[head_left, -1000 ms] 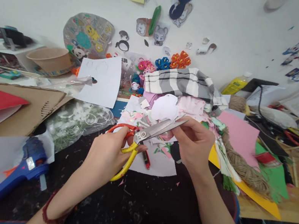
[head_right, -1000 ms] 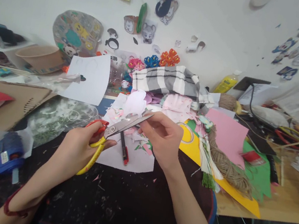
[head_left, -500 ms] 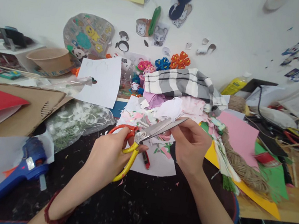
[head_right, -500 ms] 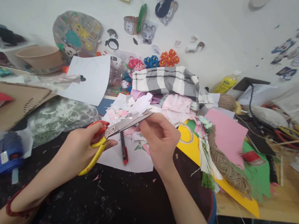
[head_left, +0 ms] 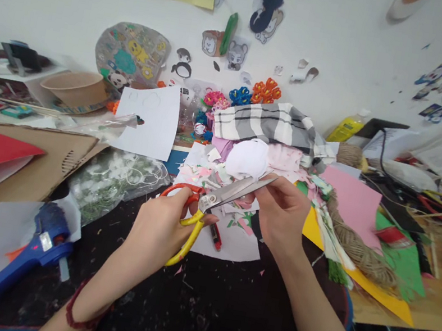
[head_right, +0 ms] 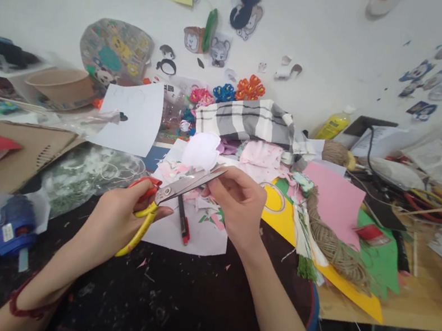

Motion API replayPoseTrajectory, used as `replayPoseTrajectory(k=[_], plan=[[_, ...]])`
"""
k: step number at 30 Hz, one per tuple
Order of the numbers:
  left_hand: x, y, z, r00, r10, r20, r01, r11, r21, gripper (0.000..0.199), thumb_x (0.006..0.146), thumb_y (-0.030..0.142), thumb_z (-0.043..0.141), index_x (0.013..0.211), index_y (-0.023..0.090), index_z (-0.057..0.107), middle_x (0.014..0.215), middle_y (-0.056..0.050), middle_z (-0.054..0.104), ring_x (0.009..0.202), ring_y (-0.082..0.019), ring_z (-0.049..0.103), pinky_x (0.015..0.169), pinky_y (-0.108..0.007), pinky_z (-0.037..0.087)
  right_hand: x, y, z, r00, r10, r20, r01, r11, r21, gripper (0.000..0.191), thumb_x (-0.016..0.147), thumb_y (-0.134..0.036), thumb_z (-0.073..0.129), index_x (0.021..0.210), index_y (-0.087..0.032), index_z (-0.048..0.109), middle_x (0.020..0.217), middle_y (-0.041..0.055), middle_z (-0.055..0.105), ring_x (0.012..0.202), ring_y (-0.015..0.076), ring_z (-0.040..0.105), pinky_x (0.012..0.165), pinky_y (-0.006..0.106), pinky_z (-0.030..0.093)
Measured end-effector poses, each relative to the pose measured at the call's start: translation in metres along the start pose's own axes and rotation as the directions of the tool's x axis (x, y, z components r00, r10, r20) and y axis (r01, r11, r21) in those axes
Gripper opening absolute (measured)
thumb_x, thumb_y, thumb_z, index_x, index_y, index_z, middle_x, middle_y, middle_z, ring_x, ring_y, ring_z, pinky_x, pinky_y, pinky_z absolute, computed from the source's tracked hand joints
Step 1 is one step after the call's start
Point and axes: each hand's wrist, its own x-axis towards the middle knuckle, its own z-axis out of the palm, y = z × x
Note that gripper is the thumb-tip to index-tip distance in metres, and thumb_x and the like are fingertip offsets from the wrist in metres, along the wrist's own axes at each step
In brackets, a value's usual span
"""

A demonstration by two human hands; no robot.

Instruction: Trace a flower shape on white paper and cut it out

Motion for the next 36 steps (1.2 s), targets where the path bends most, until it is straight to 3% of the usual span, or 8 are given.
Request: replayPoseTrajectory(k=[8, 16, 21, 24, 27, 30, 32, 36], plan=[[-0.002, 0.008, 0.005, 1.000, -0.030, 0.004, 0.030, 0.999, 0.013, 0.040, 0.088, 0.060, 0.049, 0.073, 0.026, 0.033, 0.060, 0.003, 0.045, 0.054, -0.016, 0.039, 0.057, -0.029, 0.028, -0.009, 0.007, 0.015, 0.985, -0.049, -0.165, 0.046, 0.999, -0.023, 0.006, 0.085, -0.018, 0.073, 0.082, -0.023, 0.073, 0.064, -0.0043, 0.068, 0.056, 0.0107, 0.065, 0.055, 0.024, 0.057], [-0.002, 0.006, 0.005, 1.000, -0.004, -0.023, 0.005, 0.999, 0.053, 0.038, 0.089, 0.058, 0.050, 0.074, 0.025, 0.037, 0.059, 0.003, 0.050, 0.053, -0.016, 0.044, 0.056, -0.028, 0.029, -0.011, 0.005, 0.017, 0.984, -0.047, -0.173, 0.041, 0.998, -0.041, 0.002, 0.085, -0.022, 0.073, 0.083, -0.023, 0.072, 0.065, -0.0038, 0.068, 0.058, 0.0111, 0.065, 0.056, 0.025, 0.057], [0.001, -0.006, -0.002, 0.995, 0.077, -0.064, -0.068, 0.989, 0.135, 0.037, 0.087, 0.057, 0.059, 0.078, 0.024, 0.044, 0.064, 0.002, 0.059, 0.055, -0.016, 0.052, 0.057, -0.027, 0.031, 0.004, -0.004, -0.003, 0.994, 0.082, -0.075, -0.082, 0.997, -0.005, 0.006, 0.083, -0.030, 0.076, 0.084, -0.025, 0.079, 0.073, -0.0010, 0.074, 0.065, 0.0139, 0.068, 0.066, 0.029, 0.058], [0.003, -0.013, -0.004, 0.986, 0.146, -0.083, -0.118, 0.955, 0.272, 0.036, 0.088, 0.058, 0.059, 0.082, 0.023, 0.050, 0.066, -0.001, 0.064, 0.057, -0.019, 0.058, 0.056, -0.027, 0.029, 0.016, -0.011, -0.017, 0.972, 0.230, -0.056, -0.227, 0.972, 0.058, 0.026, 0.089, -0.045, 0.068, 0.083, -0.023, 0.081, 0.080, 0.0037, 0.078, 0.073, 0.0172, 0.073, 0.070, 0.031, 0.059], [0.003, -0.014, -0.003, 0.982, 0.180, -0.051, -0.149, 0.918, 0.368, 0.036, 0.091, 0.058, 0.054, 0.083, 0.023, 0.053, 0.060, -0.002, 0.062, 0.056, -0.022, 0.061, 0.055, -0.028, 0.028, 0.021, -0.014, -0.025, 0.941, 0.337, 0.015, -0.337, 0.941, 0.015, 0.036, 0.088, -0.054, 0.067, 0.081, -0.022, 0.081, 0.078, 0.0051, 0.079, 0.073, 0.0190, 0.073, 0.073, 0.033, 0.061], [0.002, -0.012, -0.001, 0.982, 0.187, 0.007, -0.174, 0.899, 0.402, 0.037, 0.093, 0.058, 0.051, 0.083, 0.023, 0.054, 0.063, -0.002, 0.064, 0.055, -0.022, 0.062, 0.054, -0.028, 0.027, 0.020, -0.014, -0.026, 0.946, 0.319, 0.059, -0.315, 0.947, -0.062, 0.024, 0.085, -0.045, 0.074, 0.085, -0.023, 0.081, 0.087, 0.0035, 0.080, 0.080, 0.0180, 0.073, 0.077, 0.031, 0.060], [0.002, -0.011, 0.000, 0.983, 0.180, 0.034, -0.177, 0.890, 0.421, 0.038, 0.094, 0.059, 0.049, 0.084, 0.023, 0.054, 0.065, -0.002, 0.065, 0.056, -0.023, 0.063, 0.054, -0.028, 0.027, 0.018, -0.013, -0.025, 0.957, 0.288, 0.030, -0.284, 0.954, -0.099, 0.012, 0.081, -0.034, 0.080, 0.087, -0.024, 0.082, 0.088, 0.0017, 0.079, 0.081, 0.0165, 0.072, 0.077, 0.028, 0.059], [0.003, -0.011, 0.002, 0.989, 0.132, 0.063, -0.146, 0.869, 0.473, 0.041, 0.095, 0.060, 0.046, 0.085, 0.022, 0.054, 0.062, -0.003, 0.064, 0.056, -0.025, 0.064, 0.053, -0.029, 0.027, 0.016, -0.012, -0.025, 0.971, 0.240, -0.015, -0.240, 0.963, -0.124, 0.009, 0.076, -0.024, 0.083, 0.084, -0.023, 0.081, 0.083, 0.0000, 0.079, 0.077, 0.0152, 0.072, 0.074, 0.028, 0.059]])
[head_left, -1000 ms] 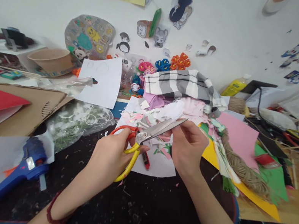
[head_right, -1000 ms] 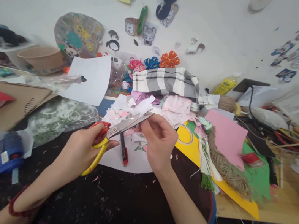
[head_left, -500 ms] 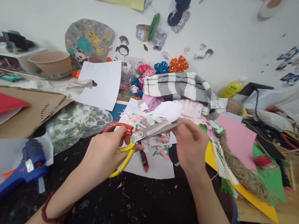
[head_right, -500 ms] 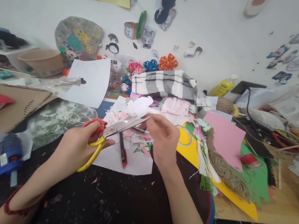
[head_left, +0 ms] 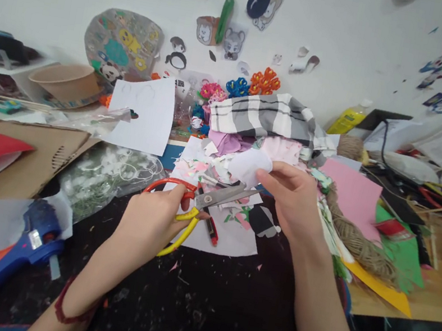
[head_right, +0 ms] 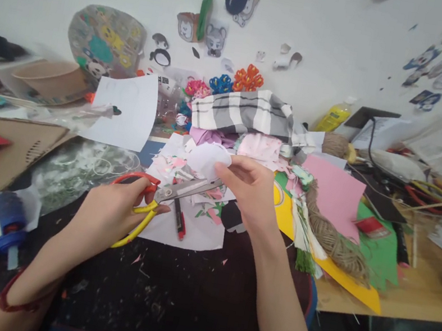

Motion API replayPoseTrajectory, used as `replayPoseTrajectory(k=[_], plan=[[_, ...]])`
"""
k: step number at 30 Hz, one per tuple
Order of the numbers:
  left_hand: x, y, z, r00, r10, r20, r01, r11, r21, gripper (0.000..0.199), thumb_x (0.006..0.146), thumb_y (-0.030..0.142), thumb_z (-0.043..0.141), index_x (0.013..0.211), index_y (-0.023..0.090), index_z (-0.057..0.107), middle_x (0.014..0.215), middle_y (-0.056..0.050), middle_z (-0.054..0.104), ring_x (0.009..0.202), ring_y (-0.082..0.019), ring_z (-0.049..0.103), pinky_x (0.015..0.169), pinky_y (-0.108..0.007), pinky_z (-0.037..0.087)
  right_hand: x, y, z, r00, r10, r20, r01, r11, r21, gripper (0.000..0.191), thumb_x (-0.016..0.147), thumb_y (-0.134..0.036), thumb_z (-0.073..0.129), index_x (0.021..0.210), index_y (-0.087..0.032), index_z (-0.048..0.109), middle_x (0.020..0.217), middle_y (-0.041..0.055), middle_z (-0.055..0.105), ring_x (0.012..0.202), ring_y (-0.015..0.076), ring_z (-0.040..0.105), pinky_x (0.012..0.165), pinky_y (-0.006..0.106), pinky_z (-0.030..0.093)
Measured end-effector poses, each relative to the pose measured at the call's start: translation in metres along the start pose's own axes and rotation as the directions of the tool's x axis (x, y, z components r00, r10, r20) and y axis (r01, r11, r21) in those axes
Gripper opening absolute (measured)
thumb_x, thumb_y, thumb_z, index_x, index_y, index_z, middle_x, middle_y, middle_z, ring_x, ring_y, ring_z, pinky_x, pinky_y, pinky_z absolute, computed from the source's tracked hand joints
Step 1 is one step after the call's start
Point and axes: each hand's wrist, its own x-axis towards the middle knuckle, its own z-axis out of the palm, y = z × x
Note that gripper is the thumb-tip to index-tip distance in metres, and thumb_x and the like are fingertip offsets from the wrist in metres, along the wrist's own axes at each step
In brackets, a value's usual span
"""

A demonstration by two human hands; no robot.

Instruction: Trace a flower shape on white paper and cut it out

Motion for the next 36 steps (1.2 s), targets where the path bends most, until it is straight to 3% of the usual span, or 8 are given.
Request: replayPoseTrajectory(k=[8, 22, 36], plan=[[0.002, -0.001, 0.002, 1.000, 0.003, 0.009, -0.002, 0.999, -0.049, 0.045, 0.094, 0.064, 0.045, 0.084, 0.022, 0.056, 0.062, -0.004, 0.065, 0.058, -0.026, 0.066, 0.053, -0.030, 0.030, 0.000, 0.000, 0.000, 0.995, -0.099, -0.019, 0.098, 0.994, -0.050, 0.009, 0.075, -0.021, 0.084, 0.082, -0.025, 0.081, 0.083, -0.0015, 0.079, 0.078, 0.0155, 0.073, 0.077, 0.029, 0.062], [0.002, -0.005, 0.009, 1.000, -0.030, 0.004, 0.031, 0.990, -0.136, 0.042, 0.090, 0.064, 0.053, 0.088, 0.022, 0.058, 0.077, -0.007, 0.072, 0.067, -0.027, 0.067, 0.058, -0.030, 0.035, -0.001, 0.000, -0.001, 0.990, -0.138, -0.012, 0.136, 0.986, -0.091, 0.007, 0.079, -0.023, 0.082, 0.085, -0.025, 0.080, 0.085, -0.0009, 0.079, 0.080, 0.0166, 0.074, 0.080, 0.031, 0.063], [0.002, -0.004, 0.009, 0.998, -0.041, 0.040, 0.048, 0.979, -0.198, 0.039, 0.091, 0.061, 0.054, 0.088, 0.022, 0.057, 0.078, -0.006, 0.070, 0.069, -0.027, 0.067, 0.059, -0.030, 0.037, -0.002, 0.001, -0.001, 0.987, -0.162, -0.012, 0.159, 0.981, -0.113, 0.006, 0.080, -0.025, 0.082, 0.086, -0.026, 0.080, 0.086, -0.0006, 0.078, 0.080, 0.0176, 0.073, 0.079, 0.033, 0.063]])
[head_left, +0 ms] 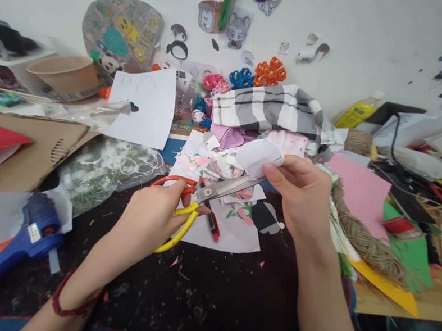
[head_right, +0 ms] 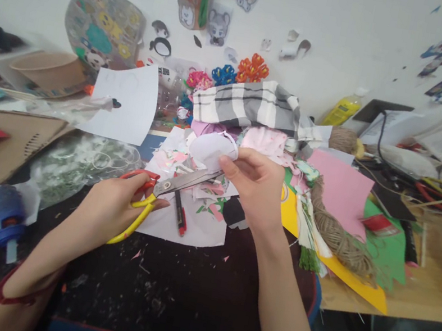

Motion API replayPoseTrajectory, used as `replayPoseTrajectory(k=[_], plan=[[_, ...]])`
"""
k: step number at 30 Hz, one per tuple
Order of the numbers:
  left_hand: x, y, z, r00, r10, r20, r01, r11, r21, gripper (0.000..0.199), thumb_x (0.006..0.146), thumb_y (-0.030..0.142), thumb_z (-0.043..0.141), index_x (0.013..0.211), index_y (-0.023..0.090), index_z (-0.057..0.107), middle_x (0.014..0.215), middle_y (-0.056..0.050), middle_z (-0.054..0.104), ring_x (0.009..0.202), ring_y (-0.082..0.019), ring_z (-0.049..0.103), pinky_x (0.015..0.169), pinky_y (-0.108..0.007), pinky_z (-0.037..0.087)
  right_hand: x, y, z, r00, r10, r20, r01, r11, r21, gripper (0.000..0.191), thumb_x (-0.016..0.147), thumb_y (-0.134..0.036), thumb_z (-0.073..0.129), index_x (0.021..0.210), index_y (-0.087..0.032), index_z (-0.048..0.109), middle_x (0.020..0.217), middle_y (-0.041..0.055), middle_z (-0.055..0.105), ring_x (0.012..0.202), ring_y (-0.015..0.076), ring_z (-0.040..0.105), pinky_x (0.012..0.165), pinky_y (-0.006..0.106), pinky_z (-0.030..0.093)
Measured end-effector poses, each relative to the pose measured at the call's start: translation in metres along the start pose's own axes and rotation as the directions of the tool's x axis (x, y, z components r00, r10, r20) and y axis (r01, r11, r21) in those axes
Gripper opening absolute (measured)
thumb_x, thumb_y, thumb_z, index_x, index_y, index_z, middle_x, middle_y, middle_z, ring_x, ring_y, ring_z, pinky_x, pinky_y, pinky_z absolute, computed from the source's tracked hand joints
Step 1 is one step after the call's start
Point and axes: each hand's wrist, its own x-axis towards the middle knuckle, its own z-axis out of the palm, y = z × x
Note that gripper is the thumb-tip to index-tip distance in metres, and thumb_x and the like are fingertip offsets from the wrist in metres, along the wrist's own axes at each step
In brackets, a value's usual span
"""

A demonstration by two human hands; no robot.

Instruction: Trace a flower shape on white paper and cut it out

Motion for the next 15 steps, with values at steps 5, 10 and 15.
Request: replayPoseTrajectory(k=[5, 10, 15], plan=[[-0.0001, 0.0006, -0.0013, 0.999, -0.027, 0.026, 0.029, 0.997, -0.075, 0.037, 0.090, 0.059, 0.056, 0.088, 0.022, 0.054, 0.081, -0.006, 0.071, 0.073, -0.027, 0.068, 0.064, -0.031, 0.040, 0.0000, 0.0004, 0.0001, 1.000, -0.011, -0.018, 0.011, 1.000, 0.005, 0.007, 0.080, -0.027, 0.082, 0.086, -0.026, 0.080, 0.083, 0.0000, 0.077, 0.078, 0.0173, 0.071, 0.074, 0.031, 0.061], [-0.0006, 0.0001, -0.0022, 1.000, -0.019, 0.022, 0.022, 0.990, -0.142, 0.038, 0.089, 0.060, 0.059, 0.089, 0.022, 0.054, 0.079, -0.004, 0.069, 0.070, -0.024, 0.067, 0.064, -0.030, 0.041, 0.0014, 0.0000, -0.0004, 1.000, -0.004, -0.031, 0.004, 1.000, 0.013, 0.007, 0.080, -0.029, 0.082, 0.086, -0.025, 0.079, 0.084, 0.0004, 0.077, 0.079, 0.0176, 0.072, 0.074, 0.032, 0.062], [-0.0008, -0.0011, -0.0015, 1.000, -0.009, 0.018, 0.012, 0.989, -0.150, 0.037, 0.089, 0.059, 0.059, 0.089, 0.022, 0.054, 0.081, -0.004, 0.069, 0.071, -0.024, 0.067, 0.064, -0.030, 0.041, 0.0015, 0.0000, 0.0003, 0.999, -0.009, -0.032, 0.010, 0.999, 0.033, 0.005, 0.080, -0.027, 0.081, 0.085, -0.025, 0.079, 0.083, 0.0003, 0.077, 0.077, 0.0167, 0.072, 0.072, 0.031, 0.061]])
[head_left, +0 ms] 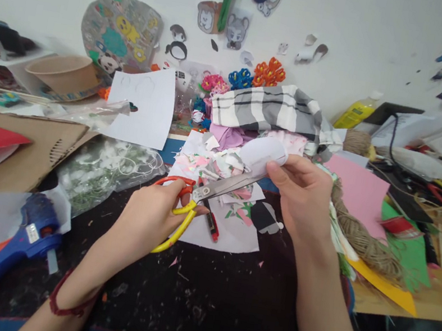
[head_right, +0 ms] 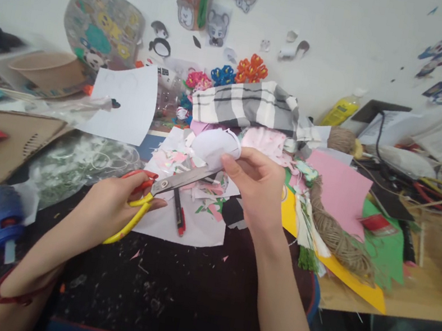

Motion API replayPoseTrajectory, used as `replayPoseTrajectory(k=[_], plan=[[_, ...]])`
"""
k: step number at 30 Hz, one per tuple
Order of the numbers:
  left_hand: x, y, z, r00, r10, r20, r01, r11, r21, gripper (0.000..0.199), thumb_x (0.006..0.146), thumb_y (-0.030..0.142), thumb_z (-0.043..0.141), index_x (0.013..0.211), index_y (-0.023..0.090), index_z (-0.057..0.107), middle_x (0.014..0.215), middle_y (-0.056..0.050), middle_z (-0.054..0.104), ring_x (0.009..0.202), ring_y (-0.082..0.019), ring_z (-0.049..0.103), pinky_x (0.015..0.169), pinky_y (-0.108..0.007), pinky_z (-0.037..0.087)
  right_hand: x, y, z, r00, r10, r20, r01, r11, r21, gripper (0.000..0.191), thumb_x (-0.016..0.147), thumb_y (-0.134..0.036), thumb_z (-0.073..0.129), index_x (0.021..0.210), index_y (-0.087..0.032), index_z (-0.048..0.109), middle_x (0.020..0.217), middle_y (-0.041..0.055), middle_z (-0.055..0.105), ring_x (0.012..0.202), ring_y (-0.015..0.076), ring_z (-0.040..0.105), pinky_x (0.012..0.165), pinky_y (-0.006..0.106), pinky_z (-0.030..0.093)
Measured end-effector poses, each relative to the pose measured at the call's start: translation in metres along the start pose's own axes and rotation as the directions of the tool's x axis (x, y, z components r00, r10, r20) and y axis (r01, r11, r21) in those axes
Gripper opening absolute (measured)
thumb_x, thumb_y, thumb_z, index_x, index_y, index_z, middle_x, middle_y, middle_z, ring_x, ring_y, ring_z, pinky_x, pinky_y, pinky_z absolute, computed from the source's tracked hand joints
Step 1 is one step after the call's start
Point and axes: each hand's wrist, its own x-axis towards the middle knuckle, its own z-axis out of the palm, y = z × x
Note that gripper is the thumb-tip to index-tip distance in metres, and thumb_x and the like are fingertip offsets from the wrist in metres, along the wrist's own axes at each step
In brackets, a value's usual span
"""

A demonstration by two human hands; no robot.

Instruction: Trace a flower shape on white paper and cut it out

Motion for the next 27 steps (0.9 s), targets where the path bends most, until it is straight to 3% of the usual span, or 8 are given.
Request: replayPoseTrajectory(k=[8, 27], plan=[[0.0013, 0.0002, 0.0038, 1.000, -0.016, 0.006, 0.016, 0.998, 0.057, 0.038, 0.088, 0.060, 0.058, 0.088, 0.022, 0.054, 0.080, -0.005, 0.070, 0.072, -0.026, 0.067, 0.063, -0.031, 0.039, -0.0012, 0.0008, 0.0024, 1.000, 0.000, -0.028, 0.000, 1.000, 0.003, 0.005, 0.079, -0.028, 0.082, 0.083, -0.025, 0.079, 0.080, -0.0002, 0.077, 0.075, 0.0167, 0.071, 0.072, 0.032, 0.061], [0.0003, 0.0022, 0.0052, 0.999, -0.024, -0.022, 0.023, 0.999, -0.039, 0.037, 0.088, 0.059, 0.058, 0.082, 0.024, 0.048, 0.071, 0.000, 0.060, 0.065, -0.021, 0.057, 0.064, -0.029, 0.035, -0.0045, -0.0007, 0.0060, 0.996, 0.031, -0.083, -0.026, 0.998, 0.057, 0.006, 0.077, -0.028, 0.083, 0.076, -0.026, 0.077, 0.073, -0.0013, 0.071, 0.069, 0.0151, 0.065, 0.067, 0.031, 0.057]])
